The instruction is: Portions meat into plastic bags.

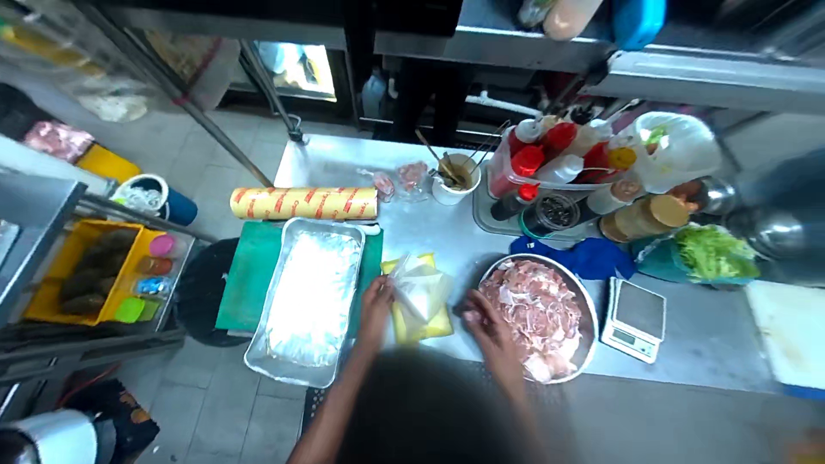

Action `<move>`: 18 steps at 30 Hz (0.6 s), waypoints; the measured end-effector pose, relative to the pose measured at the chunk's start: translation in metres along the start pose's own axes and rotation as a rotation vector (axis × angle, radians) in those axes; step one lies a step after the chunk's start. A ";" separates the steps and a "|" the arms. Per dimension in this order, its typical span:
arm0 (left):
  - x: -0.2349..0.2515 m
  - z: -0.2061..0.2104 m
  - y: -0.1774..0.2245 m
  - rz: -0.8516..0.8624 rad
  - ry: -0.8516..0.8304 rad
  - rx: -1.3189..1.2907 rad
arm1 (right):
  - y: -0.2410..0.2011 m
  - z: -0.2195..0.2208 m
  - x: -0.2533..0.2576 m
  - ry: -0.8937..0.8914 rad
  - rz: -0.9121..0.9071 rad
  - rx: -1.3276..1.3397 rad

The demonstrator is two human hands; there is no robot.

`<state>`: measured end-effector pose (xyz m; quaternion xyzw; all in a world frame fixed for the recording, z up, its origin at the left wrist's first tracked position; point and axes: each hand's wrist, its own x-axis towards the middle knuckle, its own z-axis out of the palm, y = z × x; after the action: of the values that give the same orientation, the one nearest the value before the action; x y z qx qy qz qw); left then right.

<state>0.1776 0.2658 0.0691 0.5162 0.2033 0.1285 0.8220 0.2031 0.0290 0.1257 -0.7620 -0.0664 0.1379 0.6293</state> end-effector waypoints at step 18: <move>0.016 0.003 0.010 -0.517 -0.220 -0.279 | -0.030 0.048 0.037 0.092 0.145 0.047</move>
<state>0.1935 0.2742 0.0763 0.3405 0.2181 -0.1147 0.9074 0.2267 0.0900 0.1418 -0.7553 0.0210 0.1496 0.6378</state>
